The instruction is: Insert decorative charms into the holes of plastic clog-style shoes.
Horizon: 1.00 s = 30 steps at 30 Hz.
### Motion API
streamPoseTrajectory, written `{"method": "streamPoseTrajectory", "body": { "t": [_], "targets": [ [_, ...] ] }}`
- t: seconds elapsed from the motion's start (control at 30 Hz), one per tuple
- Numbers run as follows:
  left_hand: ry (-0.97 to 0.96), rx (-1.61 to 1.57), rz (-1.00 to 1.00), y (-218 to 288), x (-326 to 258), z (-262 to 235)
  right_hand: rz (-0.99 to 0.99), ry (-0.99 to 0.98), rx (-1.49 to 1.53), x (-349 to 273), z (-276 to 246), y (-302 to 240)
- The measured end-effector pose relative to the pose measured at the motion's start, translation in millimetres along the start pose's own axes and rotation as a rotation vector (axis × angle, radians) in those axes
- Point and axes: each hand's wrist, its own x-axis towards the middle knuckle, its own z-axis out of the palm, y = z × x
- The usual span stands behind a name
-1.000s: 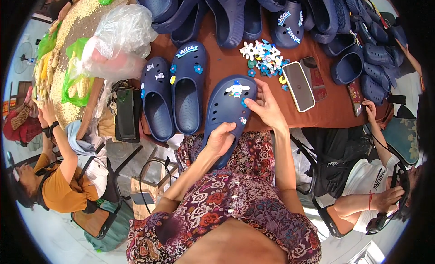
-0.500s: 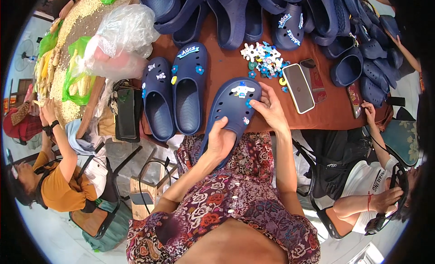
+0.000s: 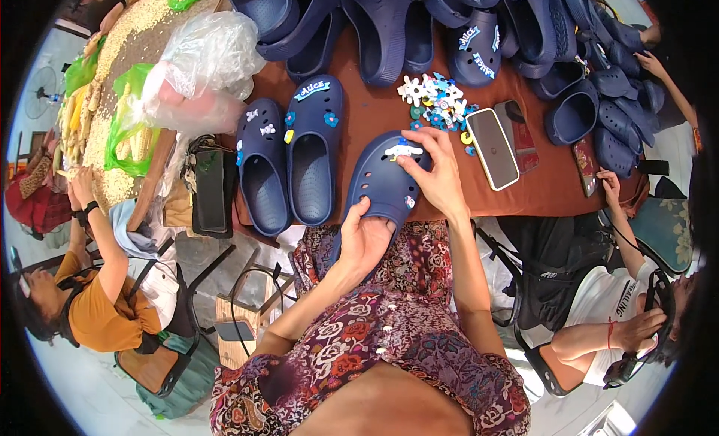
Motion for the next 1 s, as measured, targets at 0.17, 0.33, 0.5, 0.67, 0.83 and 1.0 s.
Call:
{"method": "streamPoseTrajectory", "body": {
  "t": [0.17, 0.33, 0.5, 0.67, 0.83, 1.0],
  "targets": [
    [0.01, 0.007, 0.001, 0, 0, 0, 0.022, -0.015, -0.016, -1, 3, 0],
    [0.014, -0.177, -0.037, 8, 1, -8, 0.106, 0.115, 0.213, 1, 1, 8],
    [0.051, -0.196, -0.041, 6, 0, -9, -0.009, 0.281, -0.024, 42, -6, 29],
    [0.075, -0.202, -0.049, 4, -2, -5, -0.084, 0.256, -0.237, 84, 2, 53],
    [0.073, -0.24, -0.07, 5, -4, -3, -0.129, 0.211, -0.423, 97, 7, 66],
    [0.09, -0.257, -0.056, 7, -6, -4, -0.181, 0.161, -0.522, 95, 8, 64]
  ]
}}
